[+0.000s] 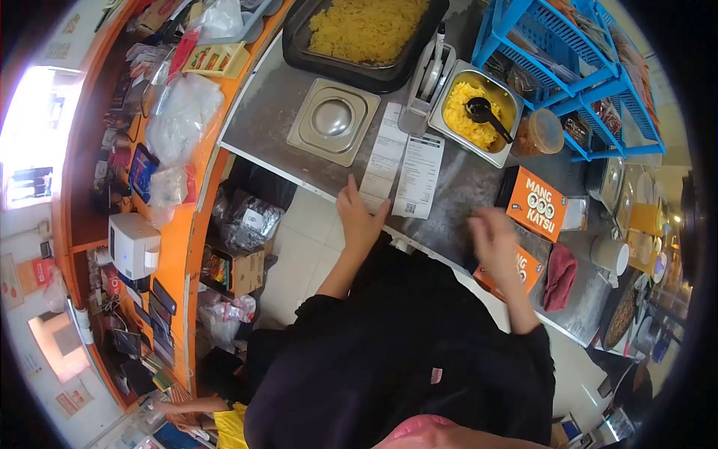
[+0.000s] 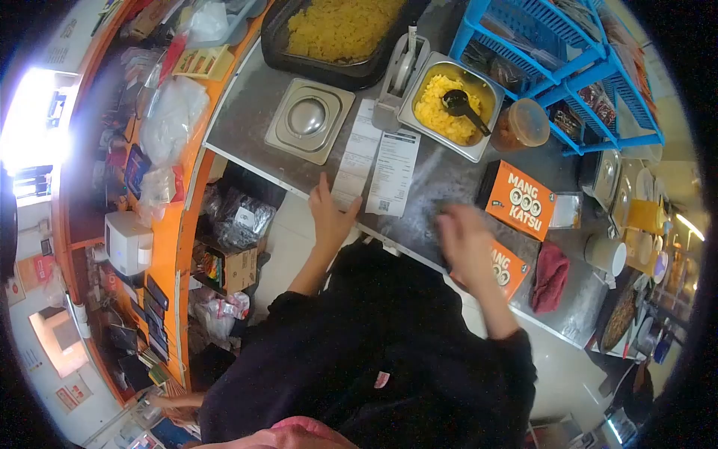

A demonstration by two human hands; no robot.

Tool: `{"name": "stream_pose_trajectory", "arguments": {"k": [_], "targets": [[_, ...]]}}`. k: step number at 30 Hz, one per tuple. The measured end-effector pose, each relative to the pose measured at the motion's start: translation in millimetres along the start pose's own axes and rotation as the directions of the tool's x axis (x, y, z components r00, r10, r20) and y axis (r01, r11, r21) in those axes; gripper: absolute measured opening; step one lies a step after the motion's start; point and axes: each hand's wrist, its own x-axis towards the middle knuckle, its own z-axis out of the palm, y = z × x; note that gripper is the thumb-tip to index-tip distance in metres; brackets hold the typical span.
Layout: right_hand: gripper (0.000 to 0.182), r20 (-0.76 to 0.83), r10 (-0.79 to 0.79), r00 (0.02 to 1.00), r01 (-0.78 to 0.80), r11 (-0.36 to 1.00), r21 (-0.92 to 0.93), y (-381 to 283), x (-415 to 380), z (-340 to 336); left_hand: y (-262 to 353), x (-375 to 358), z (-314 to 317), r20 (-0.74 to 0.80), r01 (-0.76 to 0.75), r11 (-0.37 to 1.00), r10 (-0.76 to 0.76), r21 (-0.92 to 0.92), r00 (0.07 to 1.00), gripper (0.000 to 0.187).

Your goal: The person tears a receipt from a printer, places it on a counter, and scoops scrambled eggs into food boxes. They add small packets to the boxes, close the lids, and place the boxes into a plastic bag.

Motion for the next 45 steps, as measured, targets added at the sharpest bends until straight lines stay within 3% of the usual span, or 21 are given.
{"name": "stream_pose_trajectory", "arguments": {"k": [1, 4, 8, 10, 13, 16, 19, 22, 25, 34, 36, 37, 40, 41, 43, 45], "targets": [[0.019, 0.083, -0.008, 0.996, -0.004, 0.991, 0.132, -13, 1, 33, -10, -4, -2, 0.014, 0.068, 0.996, -0.069, 0.056, 0.997, 0.079], [0.02, 0.335, 0.103, 0.937, -0.206, 0.936, 0.286, -38, 8, 115, -19, 0, -6, 0.14, 0.064, 0.997, -0.069, 0.044, 0.988, 0.089], [0.024, 0.255, 0.248, 0.935, -0.309, 0.922, 0.235, -44, 24, 165, -29, 20, -18, 0.306, 0.252, 0.958, -0.201, -0.136, 0.93, 0.072], [0.026, 0.253, 0.263, 0.931, -0.32, 0.921, 0.22, -45, 27, 171, -41, 31, -20, 0.433, 0.421, 0.855, -0.271, -0.301, 0.86, 0.058], [0.025, 0.098, 0.268, 0.958, -0.284, 0.926, 0.248, -51, 22, 179, -57, 37, -12, 0.575, 0.568, 0.65, -0.236, -0.505, 0.783, 0.034], [0.026, 0.0, 0.236, 0.972, -0.222, 0.915, 0.336, -54, 13, 185, -68, 40, -6, 0.678, 0.663, 0.599, -0.256, -0.449, 0.689, 0.037], [0.021, -0.076, 0.21, 0.975, -0.166, 0.908, 0.384, -54, 12, 190, -37, 49, -15, 0.691, 0.705, 0.533, -0.277, -0.467, 0.667, 0.043], [0.02, -0.096, 0.368, 0.925, -0.256, 0.789, 0.559, -53, 15, 194, -37, 52, -8, 0.698, 0.688, 0.537, -0.232, -0.489, 0.677, 0.052], [0.02, -0.065, 0.492, 0.868, -0.316, 0.649, 0.692, -41, 15, 202, -43, 51, 2, 0.728, 0.763, 0.376, -0.263, -0.526, 0.632, 0.052], [0.012, -0.006, 0.447, 0.894, -0.386, 0.779, 0.494, -56, 22, 178, -33, 50, 5, 0.68, 0.733, 0.416, -0.301, -0.538, 0.669, 0.054], [0.011, -0.25, 0.157, 0.955, -0.094, 0.965, 0.245, -59, 24, 174, -33, 50, 7, 0.677, 0.743, 0.392, -0.318, -0.543, 0.663, 0.054], [0.01, -0.337, -0.014, 0.942, 0.045, 0.995, 0.085, -60, 24, 173, -33, 51, 8, 0.679, 0.747, 0.379, -0.324, -0.546, 0.659, 0.054], [0.011, -0.196, -0.314, 0.929, 0.312, 0.949, -0.041, -58, 7, 176, -36, 57, 9, 0.704, 0.77, 0.389, -0.33, -0.506, 0.629, 0.057], [0.013, -0.152, -0.4, 0.904, 0.41, 0.911, 0.042, -62, 2, 173, -38, 58, 7, 0.671, 0.729, 0.461, -0.32, -0.506, 0.669, 0.057], [0.013, 0.013, -0.382, 0.924, 0.361, 0.884, 0.296, -67, -16, 160, -40, 56, 9, 0.631, 0.633, 0.594, -0.255, -0.496, 0.733, 0.058], [0.015, 0.15, -0.26, 0.954, 0.163, 0.867, 0.472, -68, -36, 120, -61, 58, 14, 0.56, 0.278, 0.918, -0.077, -0.282, 0.825, 0.059]]}}
